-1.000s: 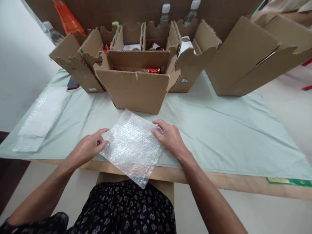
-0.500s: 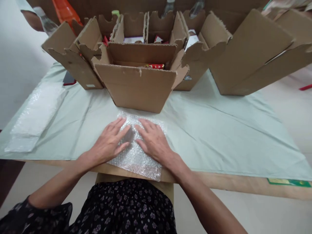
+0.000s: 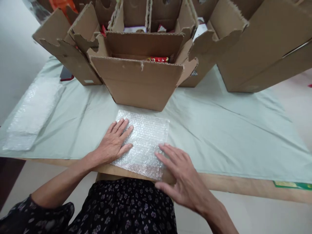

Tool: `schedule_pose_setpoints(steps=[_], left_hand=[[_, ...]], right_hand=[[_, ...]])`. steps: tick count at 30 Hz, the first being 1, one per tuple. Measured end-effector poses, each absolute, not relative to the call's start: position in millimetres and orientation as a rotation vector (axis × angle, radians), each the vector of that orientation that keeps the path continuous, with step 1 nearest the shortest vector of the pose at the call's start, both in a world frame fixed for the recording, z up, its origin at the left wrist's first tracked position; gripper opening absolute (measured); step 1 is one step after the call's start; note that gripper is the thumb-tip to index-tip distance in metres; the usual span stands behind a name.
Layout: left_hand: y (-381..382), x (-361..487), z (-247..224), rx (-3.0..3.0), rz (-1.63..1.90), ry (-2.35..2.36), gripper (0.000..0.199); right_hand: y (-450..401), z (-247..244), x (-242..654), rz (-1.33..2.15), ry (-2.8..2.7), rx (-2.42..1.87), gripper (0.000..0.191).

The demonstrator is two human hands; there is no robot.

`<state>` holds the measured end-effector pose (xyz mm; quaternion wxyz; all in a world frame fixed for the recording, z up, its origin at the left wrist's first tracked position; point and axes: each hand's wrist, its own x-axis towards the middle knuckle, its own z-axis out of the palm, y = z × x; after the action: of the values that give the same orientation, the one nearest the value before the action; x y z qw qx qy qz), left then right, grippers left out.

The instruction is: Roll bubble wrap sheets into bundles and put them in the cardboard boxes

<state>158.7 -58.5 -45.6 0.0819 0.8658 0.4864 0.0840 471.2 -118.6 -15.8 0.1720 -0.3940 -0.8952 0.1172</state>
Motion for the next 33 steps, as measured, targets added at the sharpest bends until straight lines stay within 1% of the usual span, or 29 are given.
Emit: schedule_pose_setpoints(steps=[1,2,6,11,16,18,19,22,23,24,25,28,29,31,33], left_hand=[[-58,159,-46,2.589,0.256,1.464,0.065],[-58,160,-46,2.590,0.258,1.473,0.064],[-59,161,-39,2.571,0.205,1.492,0.063],[-71,151,-16,2.530,0.107,1.464,0.059],[-91,137,-2,2.473,0.168,1.474,0.058],[-96,133,1,2.456,0.191,1.387,0.064],[-97,131,3,2.447,0.197,1.315,0.070],[-99,127,7,2.379,0.214,1.086,0.098],[-99,125,8,2.346,0.232,1.041,0.103],[-99,124,8,2.310,0.263,1.026,0.102],[-99,122,8,2.269,0.306,1.043,0.095],[-94,120,7,2.069,0.511,1.246,0.055],[-91,121,7,1.979,0.575,1.329,0.045],[-84,124,6,1.824,0.660,1.451,0.033],[-77,129,3,1.750,0.692,1.529,0.030]], right_hand=[[-128,-16,469,0.336,-2.554,-1.116,0.074],[-136,-18,465,0.316,-2.559,-1.131,0.074],[-147,-32,453,0.180,-2.536,-1.221,0.054],[-141,-34,455,0.181,-2.533,-1.123,0.041],[-135,-30,456,0.173,-2.419,-1.082,0.022],[-132,-28,453,0.198,-2.323,-1.058,0.018],[-131,-26,452,0.237,-2.268,-1.049,0.018],[-128,-15,449,0.471,-2.080,-1.106,0.020],[-127,-10,448,0.564,-2.007,-1.159,0.020],[-125,-7,448,0.649,-1.928,-1.223,0.019],[-124,-4,448,0.718,-1.842,-1.287,0.019],[-114,-1,447,0.838,-1.604,-1.437,0.020],[-110,-3,446,0.860,-1.543,-1.471,0.021],[-99,-8,444,0.892,-1.462,-1.536,0.023],[-90,-13,440,0.904,-1.426,-1.596,0.025]])
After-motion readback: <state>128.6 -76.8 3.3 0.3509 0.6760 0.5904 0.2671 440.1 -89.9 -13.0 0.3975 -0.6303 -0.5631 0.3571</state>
